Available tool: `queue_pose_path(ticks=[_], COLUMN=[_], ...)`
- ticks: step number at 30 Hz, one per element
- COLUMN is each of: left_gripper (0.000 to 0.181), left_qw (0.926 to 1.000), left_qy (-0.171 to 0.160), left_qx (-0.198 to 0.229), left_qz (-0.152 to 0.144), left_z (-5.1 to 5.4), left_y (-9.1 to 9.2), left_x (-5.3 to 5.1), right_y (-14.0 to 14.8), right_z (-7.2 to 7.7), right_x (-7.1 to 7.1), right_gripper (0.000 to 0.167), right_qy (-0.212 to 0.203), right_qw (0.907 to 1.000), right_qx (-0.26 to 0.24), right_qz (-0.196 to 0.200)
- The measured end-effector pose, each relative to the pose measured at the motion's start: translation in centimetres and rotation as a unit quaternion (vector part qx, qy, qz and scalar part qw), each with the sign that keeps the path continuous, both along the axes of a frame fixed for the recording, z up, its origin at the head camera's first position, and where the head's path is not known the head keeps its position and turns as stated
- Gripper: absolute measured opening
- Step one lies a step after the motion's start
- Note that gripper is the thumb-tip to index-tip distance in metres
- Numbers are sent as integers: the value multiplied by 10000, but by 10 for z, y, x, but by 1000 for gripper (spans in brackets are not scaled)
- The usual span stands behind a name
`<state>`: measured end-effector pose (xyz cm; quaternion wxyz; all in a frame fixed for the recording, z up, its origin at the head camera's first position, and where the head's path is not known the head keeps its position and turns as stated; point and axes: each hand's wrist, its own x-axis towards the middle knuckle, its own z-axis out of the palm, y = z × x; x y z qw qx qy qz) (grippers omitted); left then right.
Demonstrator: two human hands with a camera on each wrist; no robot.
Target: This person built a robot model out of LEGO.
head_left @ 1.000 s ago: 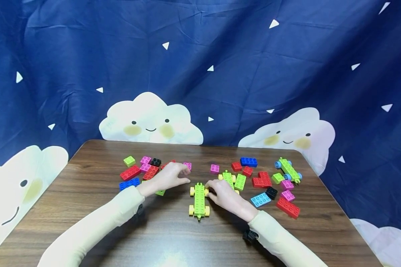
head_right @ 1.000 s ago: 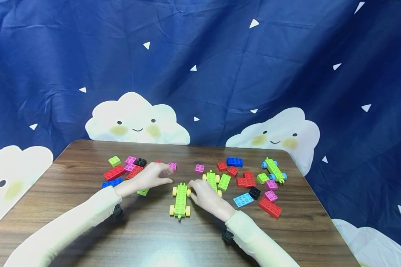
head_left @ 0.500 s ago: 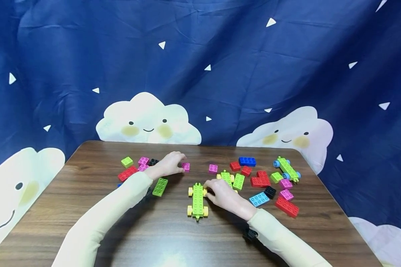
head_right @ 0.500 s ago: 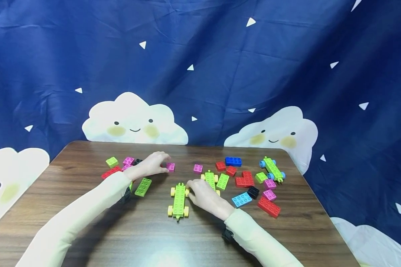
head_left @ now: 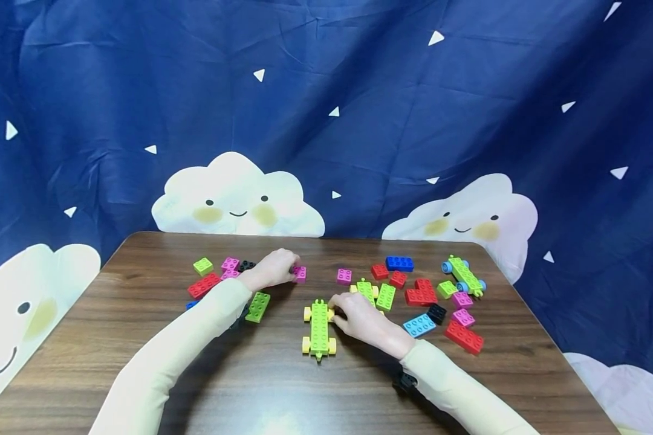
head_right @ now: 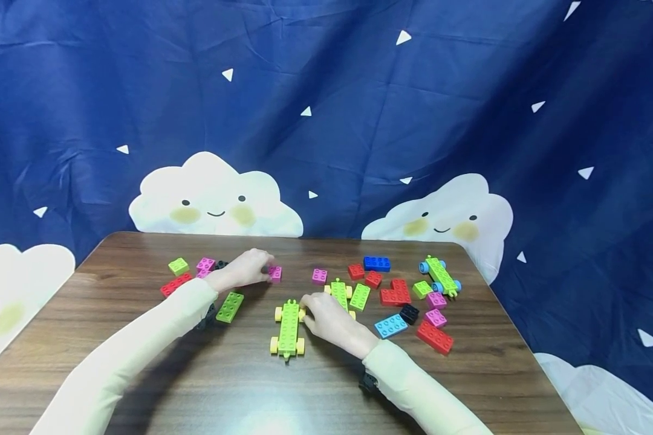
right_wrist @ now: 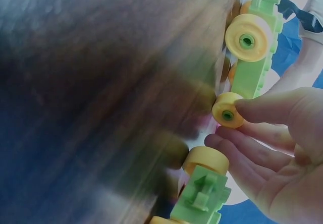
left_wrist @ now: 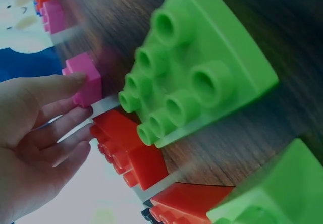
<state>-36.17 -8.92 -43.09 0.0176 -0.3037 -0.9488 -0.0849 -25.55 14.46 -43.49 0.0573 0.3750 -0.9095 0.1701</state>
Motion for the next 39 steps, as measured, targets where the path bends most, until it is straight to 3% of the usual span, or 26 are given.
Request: queue_pose_path(ticks=[12, 20, 24, 29, 39], left_gripper=[13, 15, 26, 30, 30], left_qw=[9999, 9989, 9976, 9951, 9889], left_qy=[-104, 85, -153, -253, -376], left_qx=[63, 440, 664, 953, 1341], left_qz=[83, -171, -70, -125, -517], left_z=[-1, 1, 4, 10, 24], left_y=[0, -2, 0, -1, -4], left_x=[0, 4, 7, 19, 55], right_y=[-1, -2, -1, -2, -1], right_z=[1, 1, 2, 3, 4], right_x=[-1, -3, -3, -3, -6], right_gripper=[13, 14, 15, 15, 15], right_qy=[-59, -183, -234, -291, -437], right_qw=[9999, 9996, 9995, 9994, 9988], right_qx=[98, 139, 147, 105, 66], right_qz=[-101, -134, -148, -150, -208])
